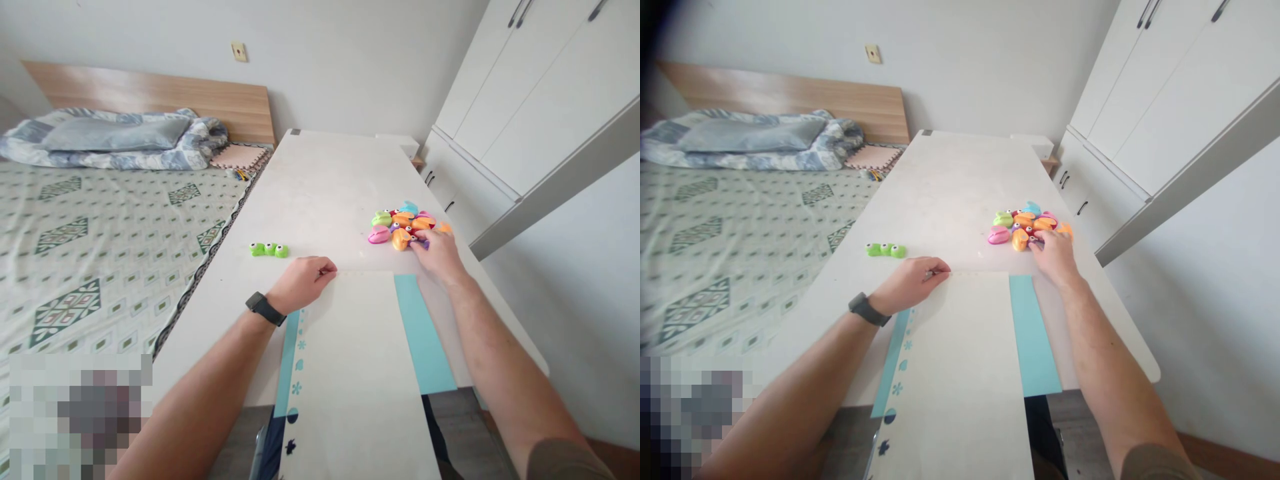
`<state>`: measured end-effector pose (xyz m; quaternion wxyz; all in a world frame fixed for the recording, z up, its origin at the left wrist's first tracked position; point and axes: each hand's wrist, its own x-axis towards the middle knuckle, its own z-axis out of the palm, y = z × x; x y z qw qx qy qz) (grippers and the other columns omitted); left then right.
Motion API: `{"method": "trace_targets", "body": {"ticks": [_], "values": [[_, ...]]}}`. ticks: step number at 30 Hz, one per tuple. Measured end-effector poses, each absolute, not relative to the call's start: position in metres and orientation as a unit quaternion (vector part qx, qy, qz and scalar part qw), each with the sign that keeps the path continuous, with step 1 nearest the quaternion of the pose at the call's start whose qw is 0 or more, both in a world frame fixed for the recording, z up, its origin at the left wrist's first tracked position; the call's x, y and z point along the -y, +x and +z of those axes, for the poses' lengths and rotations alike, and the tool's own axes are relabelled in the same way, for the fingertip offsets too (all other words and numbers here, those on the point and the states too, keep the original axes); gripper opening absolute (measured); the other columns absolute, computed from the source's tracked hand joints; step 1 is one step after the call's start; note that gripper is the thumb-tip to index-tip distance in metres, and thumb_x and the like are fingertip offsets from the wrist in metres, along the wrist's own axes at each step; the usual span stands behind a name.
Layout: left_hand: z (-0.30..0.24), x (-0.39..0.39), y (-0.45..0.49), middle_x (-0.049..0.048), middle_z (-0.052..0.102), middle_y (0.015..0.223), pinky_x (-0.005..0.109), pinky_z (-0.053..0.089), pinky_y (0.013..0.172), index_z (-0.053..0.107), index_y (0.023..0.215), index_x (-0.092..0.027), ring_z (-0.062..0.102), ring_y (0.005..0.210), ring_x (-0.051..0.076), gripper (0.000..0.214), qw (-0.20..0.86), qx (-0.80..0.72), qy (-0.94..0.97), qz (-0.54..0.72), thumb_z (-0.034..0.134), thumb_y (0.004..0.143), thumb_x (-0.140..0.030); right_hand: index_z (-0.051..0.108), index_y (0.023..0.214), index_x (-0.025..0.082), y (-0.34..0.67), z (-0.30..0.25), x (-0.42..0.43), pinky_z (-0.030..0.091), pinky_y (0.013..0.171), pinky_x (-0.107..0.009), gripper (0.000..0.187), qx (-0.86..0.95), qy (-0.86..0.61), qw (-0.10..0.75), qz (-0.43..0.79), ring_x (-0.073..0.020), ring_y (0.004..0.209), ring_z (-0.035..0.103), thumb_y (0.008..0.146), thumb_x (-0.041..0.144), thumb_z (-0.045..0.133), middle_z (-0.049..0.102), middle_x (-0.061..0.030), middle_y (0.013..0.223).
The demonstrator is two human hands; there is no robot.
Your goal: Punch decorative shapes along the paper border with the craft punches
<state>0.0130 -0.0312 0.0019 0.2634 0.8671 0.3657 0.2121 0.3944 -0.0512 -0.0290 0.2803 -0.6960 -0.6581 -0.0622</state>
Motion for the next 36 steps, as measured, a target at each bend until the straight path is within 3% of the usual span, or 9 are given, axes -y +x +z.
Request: {"method": "trace_targets", "body": {"ticks": [4,11,15,18,20,25,30,36], "values": [[0.003,0.031,0.014,0.0029,0.076,0.093,0.029,0.051,0.074,0.074,0.095,-0.022,0.069,0.084,0.019,0.019,0.262,-0.371,0.867,0.204,0.056,0.096,-0.029,0.074,0.111,0.018,0.398,-0.037,0.05,0.039,0.105,-0.049,0.027,0.68,-0.686,0.243,-0.089,-0.0318,0.11,0.062,0.09,0.03,0.062,0.075,-0.0136,0.113],[0.001,0.03,0.014,0.0034,0.076,0.095,0.03,0.05,0.076,0.073,0.097,-0.022,0.069,0.086,0.019,0.021,0.263,-0.37,0.868,0.199,0.055,0.097,-0.032,0.071,0.1,0.019,0.399,-0.035,0.051,0.037,0.103,-0.049,0.018,0.68,-0.689,0.228,-0.103,-0.0324,0.107,0.059,0.089,0.031,0.063,0.074,-0.0134,0.106],[0.001,0.03,0.015,0.003,0.076,0.095,0.031,0.05,0.078,0.073,0.097,-0.022,0.068,0.086,0.019,0.022,0.269,-0.372,0.867,0.194,0.054,0.097,-0.033,0.067,0.096,0.019,0.4,-0.029,0.055,0.04,0.101,-0.051,0.015,0.678,-0.682,0.253,-0.107,-0.0317,0.1,0.061,0.087,0.031,0.066,0.074,-0.0121,0.099],[0.002,0.03,0.015,0.0024,0.075,0.096,0.031,0.049,0.078,0.073,0.098,-0.022,0.068,0.086,0.018,0.021,0.273,-0.374,0.865,0.194,0.054,0.097,-0.031,0.065,0.099,0.021,0.394,-0.017,0.063,0.044,0.098,-0.051,0.018,0.646,-0.685,0.32,-0.106,-0.0325,0.102,0.061,0.086,0.033,0.067,0.072,-0.0123,0.101],[0.003,0.03,0.015,0.0022,0.075,0.096,0.03,0.049,0.078,0.073,0.098,-0.022,0.068,0.086,0.018,0.02,0.274,-0.374,0.864,0.196,0.054,0.097,-0.031,0.061,0.106,0.023,0.384,-0.009,0.07,0.049,0.092,-0.047,0.023,0.621,-0.677,0.394,-0.046,-0.03,0.1,0.063,0.089,0.037,0.067,0.071,-0.0114,0.106],[0.004,0.032,0.015,0.0018,0.075,0.094,0.029,0.049,0.075,0.073,0.097,-0.022,0.067,0.085,0.018,0.02,0.277,-0.376,0.862,0.195,0.055,0.097,-0.03,0.053,0.106,0.026,0.348,0.002,0.081,0.055,0.081,-0.038,0.031,0.601,-0.537,0.517,0.287,-0.021,0.09,0.068,0.088,0.043,0.072,0.067,-0.0055,0.105],[0.004,0.032,0.014,0.0014,0.075,0.095,0.029,0.048,0.075,0.073,0.097,-0.022,0.067,0.085,0.017,0.019,0.277,-0.374,0.863,0.198,0.056,0.097,-0.03,0.06,0.12,0.025,0.325,0.01,0.088,0.055,0.075,-0.034,0.045,0.573,-0.498,0.489,0.43,-0.0195,0.089,0.067,0.082,0.041,0.078,0.065,-0.0065,0.112],[0.004,0.031,0.014,0.0025,0.075,0.095,0.03,0.049,0.077,0.074,0.097,-0.021,0.068,0.086,0.017,0.019,0.278,-0.37,0.862,0.206,0.057,0.096,-0.029,0.063,0.124,0.026,0.319,0.012,0.09,0.054,0.079,-0.033,0.047,0.562,-0.478,0.472,0.482,-0.0202,0.094,0.066,0.082,0.037,0.079,0.065,-0.0051,0.108]]}}
